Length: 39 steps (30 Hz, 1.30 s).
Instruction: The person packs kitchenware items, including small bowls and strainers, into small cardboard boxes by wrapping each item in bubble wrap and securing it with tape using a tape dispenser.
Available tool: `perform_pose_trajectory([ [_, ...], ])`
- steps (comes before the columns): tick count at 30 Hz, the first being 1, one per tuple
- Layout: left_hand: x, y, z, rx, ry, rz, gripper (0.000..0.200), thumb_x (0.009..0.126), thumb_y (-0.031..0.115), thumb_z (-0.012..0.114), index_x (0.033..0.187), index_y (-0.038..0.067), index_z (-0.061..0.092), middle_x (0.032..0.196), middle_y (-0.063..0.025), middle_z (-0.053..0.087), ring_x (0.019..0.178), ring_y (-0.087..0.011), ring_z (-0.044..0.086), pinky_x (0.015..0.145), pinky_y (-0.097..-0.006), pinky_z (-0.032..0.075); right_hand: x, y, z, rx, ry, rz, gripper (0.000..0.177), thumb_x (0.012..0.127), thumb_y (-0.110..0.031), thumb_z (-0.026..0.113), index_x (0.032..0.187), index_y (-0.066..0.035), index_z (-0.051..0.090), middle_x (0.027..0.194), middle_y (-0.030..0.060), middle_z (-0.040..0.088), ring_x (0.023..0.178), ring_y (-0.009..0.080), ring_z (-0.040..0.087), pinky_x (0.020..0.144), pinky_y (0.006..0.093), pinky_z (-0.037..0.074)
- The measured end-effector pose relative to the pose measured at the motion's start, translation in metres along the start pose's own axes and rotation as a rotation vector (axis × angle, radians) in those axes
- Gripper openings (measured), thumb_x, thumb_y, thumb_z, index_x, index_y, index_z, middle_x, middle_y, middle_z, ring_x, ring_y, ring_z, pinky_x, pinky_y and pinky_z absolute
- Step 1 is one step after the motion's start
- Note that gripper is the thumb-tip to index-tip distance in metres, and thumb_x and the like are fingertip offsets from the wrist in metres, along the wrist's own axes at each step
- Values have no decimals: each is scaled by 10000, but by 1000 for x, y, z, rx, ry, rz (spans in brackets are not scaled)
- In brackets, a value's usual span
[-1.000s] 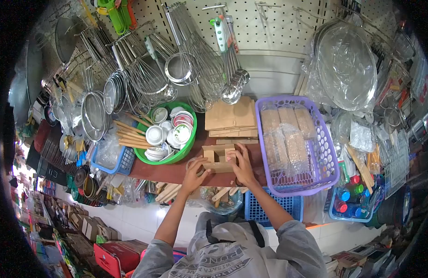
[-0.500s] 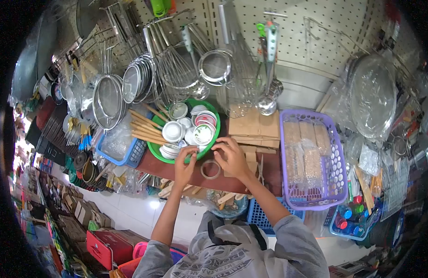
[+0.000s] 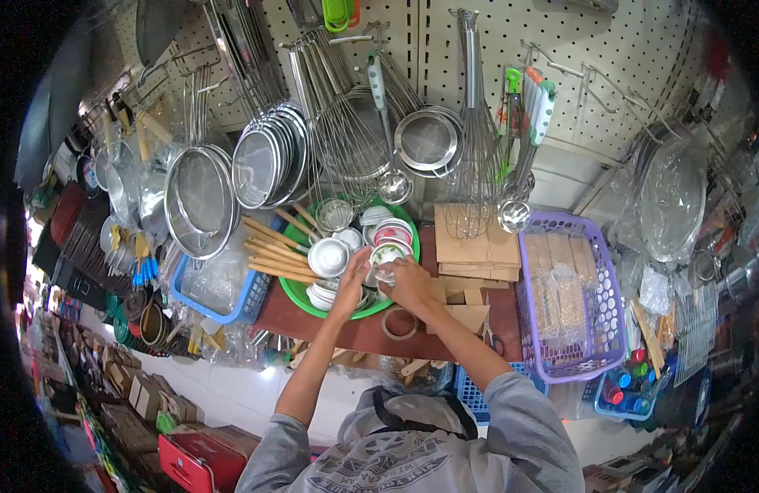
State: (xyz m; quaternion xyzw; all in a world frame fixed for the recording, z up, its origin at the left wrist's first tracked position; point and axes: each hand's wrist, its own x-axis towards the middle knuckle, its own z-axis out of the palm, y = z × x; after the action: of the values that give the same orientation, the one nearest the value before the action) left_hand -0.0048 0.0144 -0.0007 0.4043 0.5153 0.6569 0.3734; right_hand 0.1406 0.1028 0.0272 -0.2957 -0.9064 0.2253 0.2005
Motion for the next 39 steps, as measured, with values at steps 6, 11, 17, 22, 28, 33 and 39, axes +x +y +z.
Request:
perform_pose_trajectory([
  [6,1,9,-2,-23,-47,-63,541,1012,214,493,1491,-1,361,1496,-144,411,1400,-226,360,1169,-345,238,-8,-1,1,-144,-6,5,255,806,-291,736,1039,-193,768,1012,8,731,1005,200,656,989,414,480],
  [11,0,14,-4,-99,-47,-59,573,1003,239,441,1516,13,323,1543,-140,357,1436,-229,309,1184,-342,198,-19,-19,-19,-92,172,-61,184,841,-236,718,992,-148,773,950,25,740,925,207,692,1129,452,371],
  [17,2,5,-9,-454,-65,-102,595,1004,289,445,1506,-4,315,1526,-126,382,1425,-198,343,1177,-334,236,-18,-15,-14,399,407,102,175,825,-130,748,994,-91,771,938,84,754,894,251,726,1146,458,353],
  [22,-2,-1,-11,-528,-84,-132,607,1035,399,333,1484,-10,340,1460,-148,452,1331,-238,452,1127,-360,326,-19,-29,-11,259,349,-149,207,838,-164,747,1043,-146,773,991,41,752,1001,195,701,1121,454,385],
  [28,0,8,-12,-637,28,-255,593,1061,484,284,1420,49,466,1310,-94,595,1176,-216,582,1013,-350,447,-12,-39,10,-14,239,-344,255,808,-214,768,1062,-201,774,1052,-5,735,1134,159,640,1131,470,391],
  [33,-3,7,-13,-697,84,-260,580,1065,478,292,1416,54,473,1332,-88,585,1219,-223,556,1052,-384,420,-13,-44,4,213,457,-340,189,848,-87,679,1025,-115,739,1080,65,673,1107,250,612,1001,420,462],
  [39,-9,14,-13,-747,84,-232,566,1064,458,291,1416,56,475,1374,-89,565,1290,-239,515,1098,-402,385,-13,-27,-4,256,448,-35,270,804,-13,641,1071,-56,640,999,106,642,1001,300,600,861,381,491],
])
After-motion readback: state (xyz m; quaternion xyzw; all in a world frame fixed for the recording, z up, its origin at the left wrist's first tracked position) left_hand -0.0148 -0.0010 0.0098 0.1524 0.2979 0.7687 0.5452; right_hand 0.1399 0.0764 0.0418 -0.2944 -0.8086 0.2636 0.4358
